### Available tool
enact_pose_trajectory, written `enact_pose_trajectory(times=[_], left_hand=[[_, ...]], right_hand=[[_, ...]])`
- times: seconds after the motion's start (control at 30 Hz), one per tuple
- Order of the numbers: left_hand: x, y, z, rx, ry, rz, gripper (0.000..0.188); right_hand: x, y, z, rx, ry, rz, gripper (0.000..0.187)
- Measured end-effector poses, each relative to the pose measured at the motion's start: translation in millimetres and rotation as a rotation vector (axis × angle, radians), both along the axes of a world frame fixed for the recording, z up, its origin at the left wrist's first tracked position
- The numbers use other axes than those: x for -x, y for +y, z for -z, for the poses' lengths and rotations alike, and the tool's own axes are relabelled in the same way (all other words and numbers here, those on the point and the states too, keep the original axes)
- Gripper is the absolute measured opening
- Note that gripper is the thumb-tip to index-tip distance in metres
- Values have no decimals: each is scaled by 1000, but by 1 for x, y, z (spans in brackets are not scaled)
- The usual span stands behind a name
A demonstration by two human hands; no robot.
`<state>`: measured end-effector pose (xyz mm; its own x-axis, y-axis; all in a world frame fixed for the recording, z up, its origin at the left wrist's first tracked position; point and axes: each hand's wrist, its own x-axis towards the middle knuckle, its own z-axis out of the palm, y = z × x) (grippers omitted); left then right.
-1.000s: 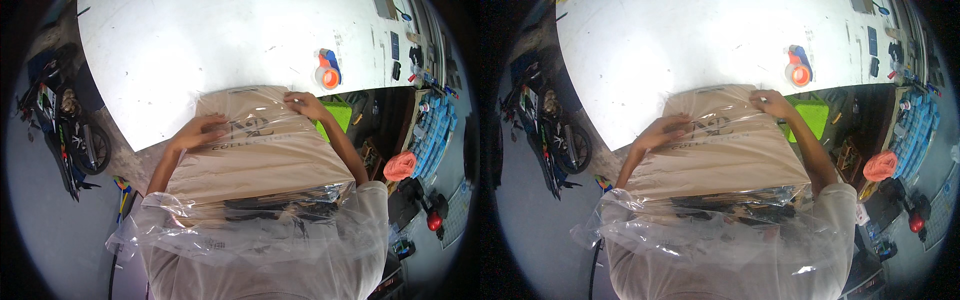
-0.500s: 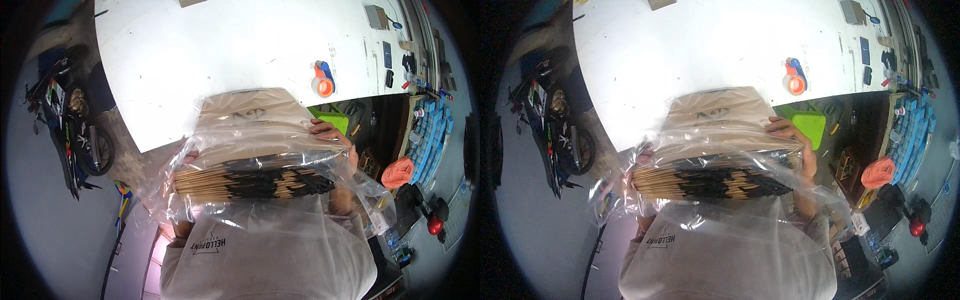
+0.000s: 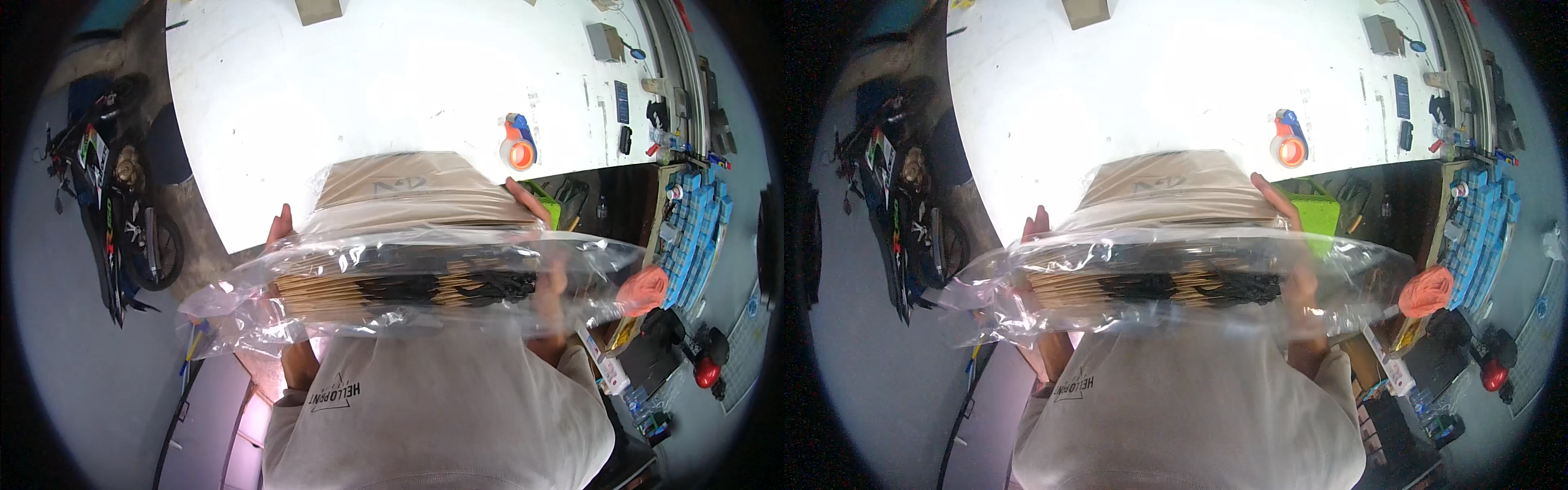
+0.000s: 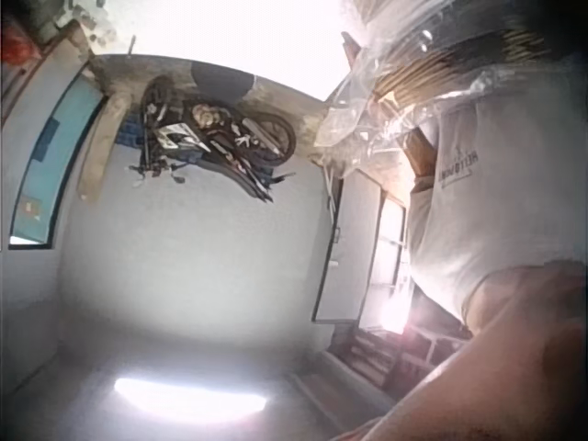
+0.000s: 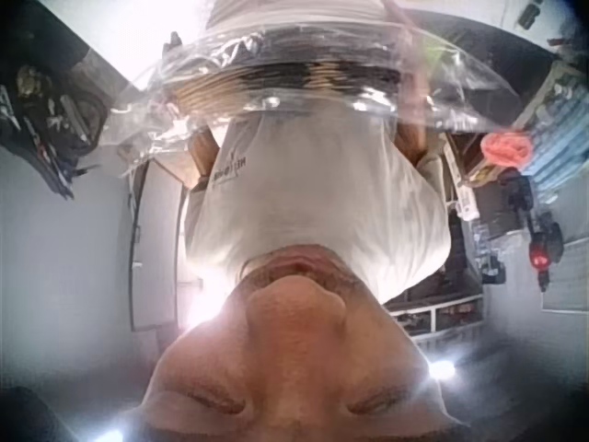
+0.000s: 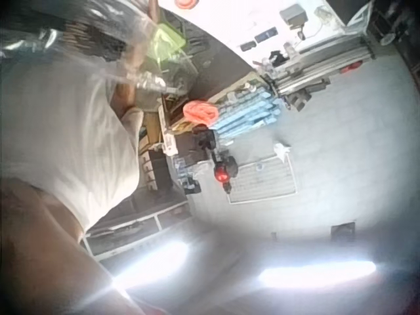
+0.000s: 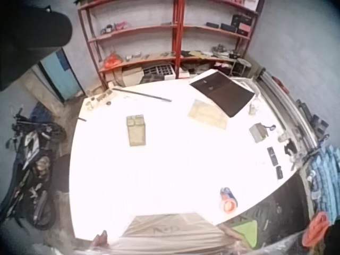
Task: The person wraps a stack of brown paper bags in clear plastic wrap on a white table. They smooth the plastic, cut it with a tape dispenser, and place the wrapped stack on the table.
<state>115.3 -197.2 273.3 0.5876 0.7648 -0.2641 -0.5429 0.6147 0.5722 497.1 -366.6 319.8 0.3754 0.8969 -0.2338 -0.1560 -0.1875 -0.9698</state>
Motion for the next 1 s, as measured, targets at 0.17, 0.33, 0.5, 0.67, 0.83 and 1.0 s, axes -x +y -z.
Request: enact_pose_trajectory(times=[0.17, 0.33, 0.5, 0.67, 0.83, 1.0], left_hand=[[28, -11, 11, -183, 16, -13, 64], [19, -10, 8, 10, 570, -531, 58], [22, 9, 53, 219, 566, -532, 58], [48, 11, 87, 258, 407, -473, 59], [5, -9, 35, -96, 466, -378, 89], [3, 12, -8, -169, 539, -198, 101]], right_hand=[[-12, -4, 1, -274, 105, -113, 63], [-21, 6, 3, -41, 89, 33, 126], [-1, 42, 22, -336, 333, -121, 105], [-44, 28, 48, 61, 159, -197, 58], [-57, 52, 47, -73, 121, -193, 94], [-29, 74, -14, -166, 41, -132, 105]])
